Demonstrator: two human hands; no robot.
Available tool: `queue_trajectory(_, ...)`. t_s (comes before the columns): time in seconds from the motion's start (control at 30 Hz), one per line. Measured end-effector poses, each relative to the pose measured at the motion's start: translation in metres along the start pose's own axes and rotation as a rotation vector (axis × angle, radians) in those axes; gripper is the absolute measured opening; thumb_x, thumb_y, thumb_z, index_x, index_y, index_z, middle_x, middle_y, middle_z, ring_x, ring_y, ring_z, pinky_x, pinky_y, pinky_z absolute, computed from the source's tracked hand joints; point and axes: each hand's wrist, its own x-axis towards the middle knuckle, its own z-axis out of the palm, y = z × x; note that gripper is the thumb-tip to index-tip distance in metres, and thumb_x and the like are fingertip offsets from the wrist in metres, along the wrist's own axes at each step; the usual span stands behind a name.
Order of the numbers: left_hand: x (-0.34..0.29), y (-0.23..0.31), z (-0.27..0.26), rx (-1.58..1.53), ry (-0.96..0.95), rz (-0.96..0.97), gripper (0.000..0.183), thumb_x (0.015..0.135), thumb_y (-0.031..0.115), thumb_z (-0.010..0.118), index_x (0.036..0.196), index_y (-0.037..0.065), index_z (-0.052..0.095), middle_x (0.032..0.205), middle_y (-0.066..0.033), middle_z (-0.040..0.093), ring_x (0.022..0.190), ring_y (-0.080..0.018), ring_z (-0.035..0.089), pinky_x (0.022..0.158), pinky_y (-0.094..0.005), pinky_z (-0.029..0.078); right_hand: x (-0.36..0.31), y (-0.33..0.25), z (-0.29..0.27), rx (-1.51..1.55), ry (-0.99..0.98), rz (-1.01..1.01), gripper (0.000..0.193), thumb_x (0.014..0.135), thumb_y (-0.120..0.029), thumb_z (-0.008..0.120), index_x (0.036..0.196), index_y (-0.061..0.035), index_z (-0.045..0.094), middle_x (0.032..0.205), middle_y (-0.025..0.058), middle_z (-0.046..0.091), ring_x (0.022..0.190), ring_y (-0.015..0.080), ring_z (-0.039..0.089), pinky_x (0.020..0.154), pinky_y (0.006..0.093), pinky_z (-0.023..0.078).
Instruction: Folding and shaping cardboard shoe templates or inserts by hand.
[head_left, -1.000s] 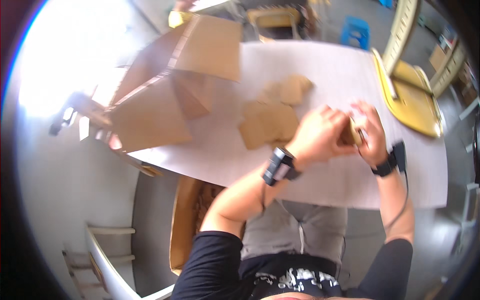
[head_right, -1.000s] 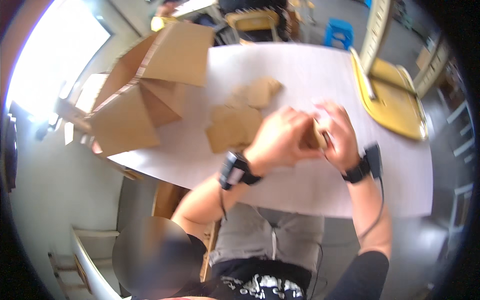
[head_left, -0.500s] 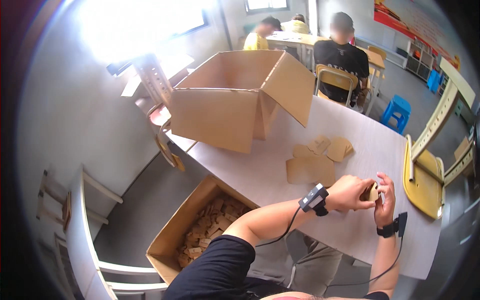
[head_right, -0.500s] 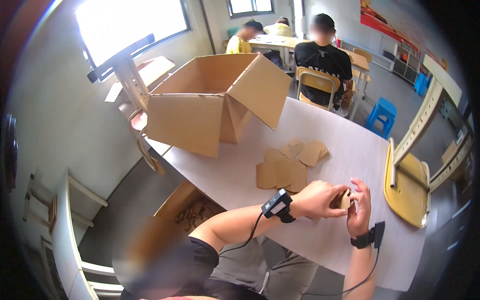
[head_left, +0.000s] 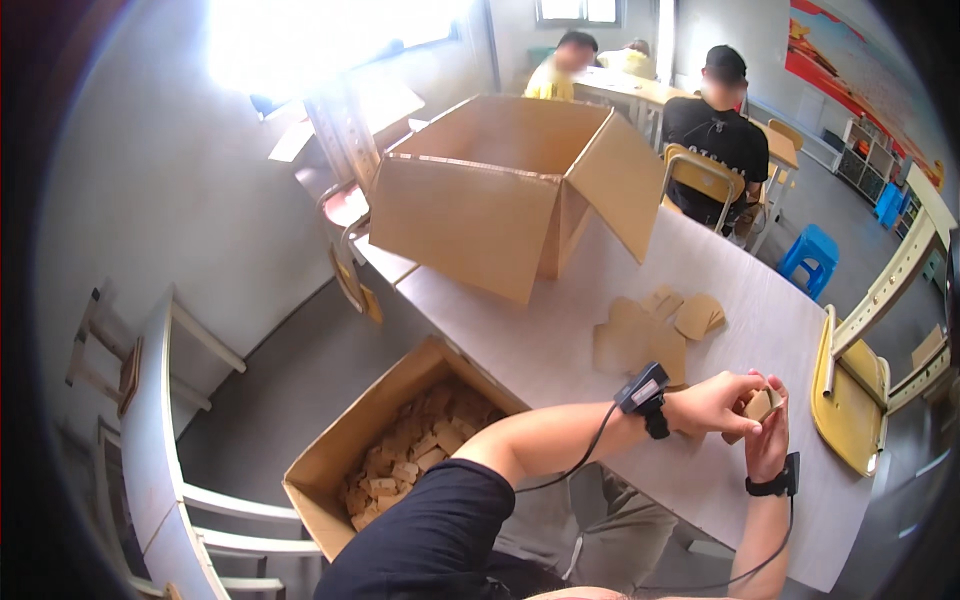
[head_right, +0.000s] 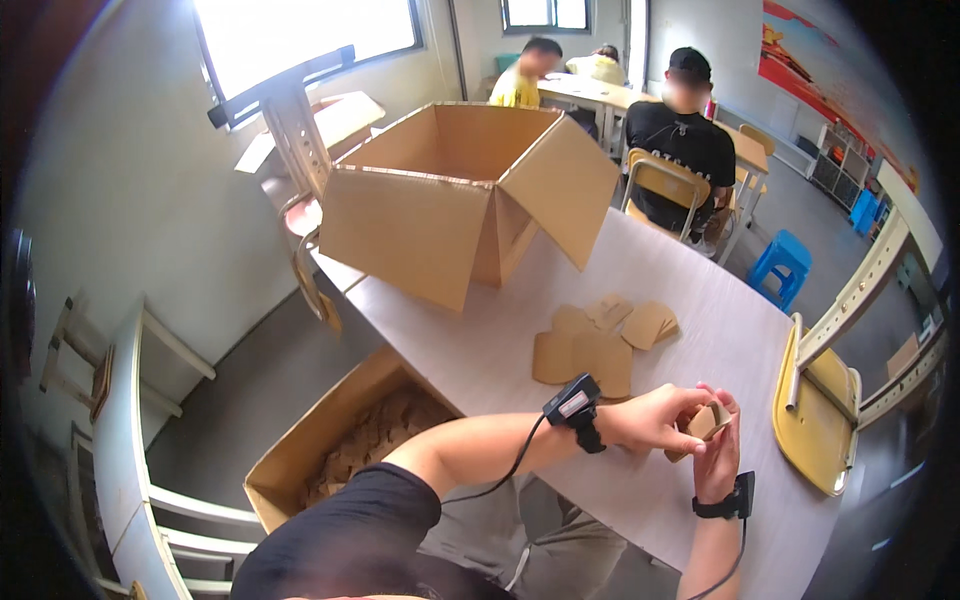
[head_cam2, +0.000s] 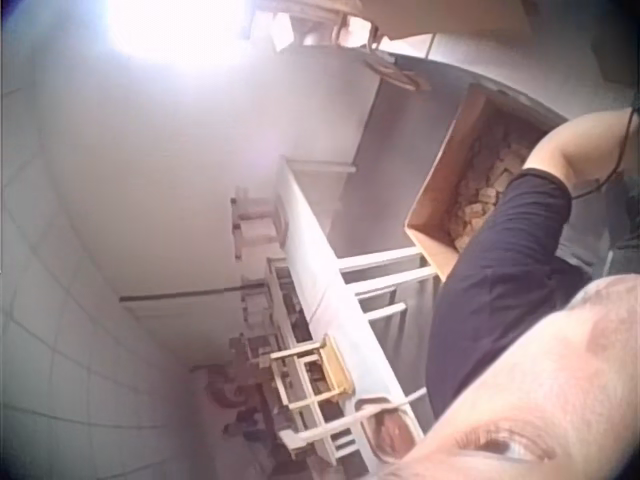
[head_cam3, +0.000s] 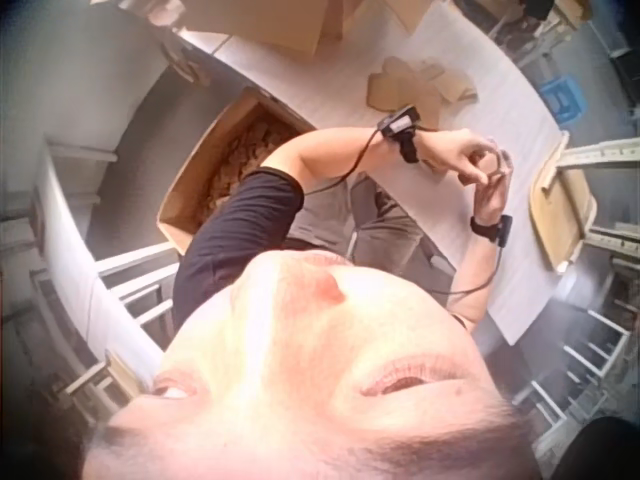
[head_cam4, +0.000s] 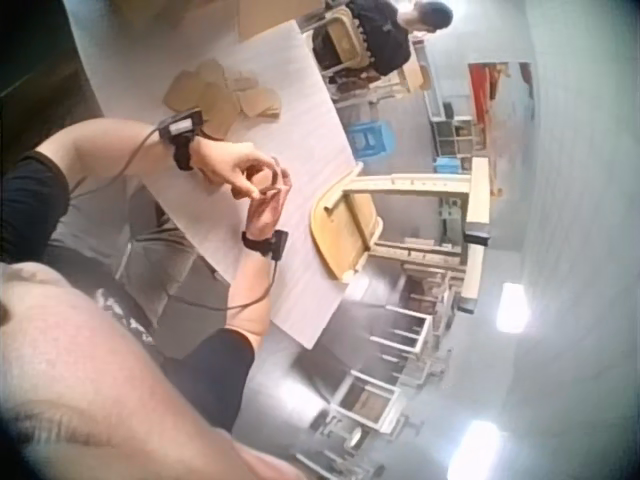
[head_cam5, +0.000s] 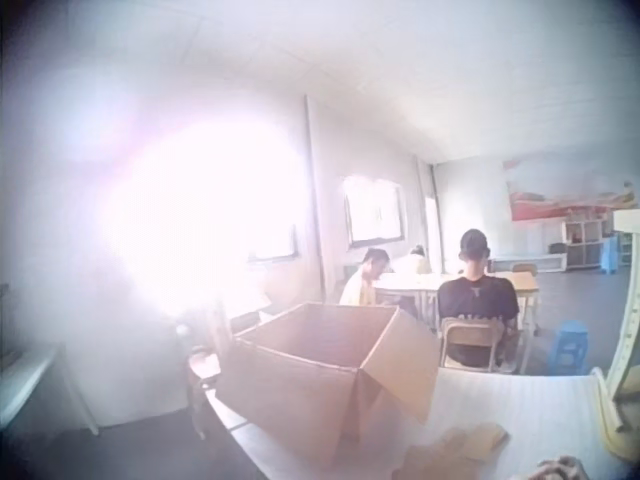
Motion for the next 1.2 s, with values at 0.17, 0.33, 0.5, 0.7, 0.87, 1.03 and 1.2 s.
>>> queue_trajectory(0.17, -0.001, -0.009, -0.003, -0.042, 0.017, 0.012, 0.047, 0.090, 0.036, 0.080, 0.111, 0.001, 0.057, 0.078, -0.0072, 0.067, 0.070, -0.0132, 0.067, 0.063, -0.0292, 0.054, 0.000, -0.002, 0.006, -0.007, 0.028, 0.021, 0.059, 0.108, -0.050, 0.039, 0.152, -0.0109, 0.034, 0.155, 0.0174, 0.041, 0.139, 0.0285, 0.046, 0.117, 0.0431, 0.037)
queue_trajectory(0.33, -0.004, -0.002, -0.002, -0.160, 0.043, 0.040, 0.035, 0.097, 0.031, 0.072, 0.105, 0.000, 0.057, 0.088, -0.0067, 0.065, 0.079, -0.0102, 0.062, 0.067, -0.0289, 0.053, -0.003, 0.005, -0.003, -0.232, -0.002, -0.083, 0.064, 0.108, -0.051, 0.034, 0.156, -0.0079, 0.029, 0.157, 0.0175, 0.039, 0.142, 0.0295, 0.043, 0.119, 0.0432, 0.032)
queue_trajectory(0.5, -0.006, -0.003, -0.002, -0.394, -0.044, -0.118, 0.030, 0.099, 0.027, 0.069, 0.109, 0.002, 0.057, 0.090, -0.0065, 0.066, 0.077, -0.0110, 0.062, 0.068, -0.0310, 0.053, -0.002, 0.001, 0.000, -0.239, 0.019, -0.086, 0.067, 0.108, -0.053, 0.031, 0.157, -0.0081, 0.027, 0.158, 0.0189, 0.038, 0.143, 0.0294, 0.041, 0.117, 0.0441, 0.034)
queue_trajectory(0.7, 0.000, -0.009, 0.001, -0.357, -0.149, -0.128, 0.033, 0.098, 0.028, 0.070, 0.110, 0.000, 0.057, 0.090, -0.0070, 0.067, 0.078, -0.0113, 0.063, 0.069, -0.0304, 0.054, -0.003, -0.008, 0.005, -0.170, 0.070, -0.057, 0.071, 0.105, -0.059, 0.034, 0.156, -0.0096, 0.029, 0.156, 0.0215, 0.038, 0.139, 0.0348, 0.046, 0.116, 0.0490, 0.037)
queue_trajectory(0.87, 0.000, -0.010, 0.001, -0.201, -0.092, -0.097, 0.034, 0.098, 0.028, 0.071, 0.111, -0.001, 0.059, 0.093, -0.0065, 0.067, 0.085, -0.0116, 0.063, 0.074, -0.0312, 0.054, 0.000, -0.009, 0.022, -0.166, 0.113, -0.077, 0.075, 0.103, -0.062, 0.037, 0.156, -0.0096, 0.028, 0.155, 0.0217, 0.039, 0.137, 0.0372, 0.048, 0.115, 0.0506, 0.038)
queue_trajectory(1.03, -0.001, -0.011, 0.003, -0.298, -0.120, -0.083, 0.034, 0.097, 0.029, 0.072, 0.110, 0.000, 0.061, 0.095, -0.0043, 0.067, 0.089, -0.0108, 0.062, 0.077, -0.0315, 0.055, -0.003, -0.007, 0.017, -0.048, 0.039, -0.008, 0.080, 0.101, -0.066, 0.038, 0.156, -0.0083, 0.028, 0.156, 0.0227, 0.038, 0.138, 0.0346, 0.047, 0.114, 0.0470, 0.040)
queue_trajectory(1.2, -0.001, -0.003, 0.003, -0.321, -0.157, -0.091, 0.032, 0.097, 0.027, 0.073, 0.109, 0.000, 0.062, 0.094, -0.0038, 0.067, 0.088, -0.0103, 0.063, 0.077, -0.0301, 0.054, -0.007, -0.012, 0.009, 0.055, -0.124, 0.062, 0.077, 0.103, -0.065, 0.036, 0.155, -0.0077, 0.031, 0.156, 0.0235, 0.038, 0.139, 0.0340, 0.045, 0.116, 0.0454, 0.038)
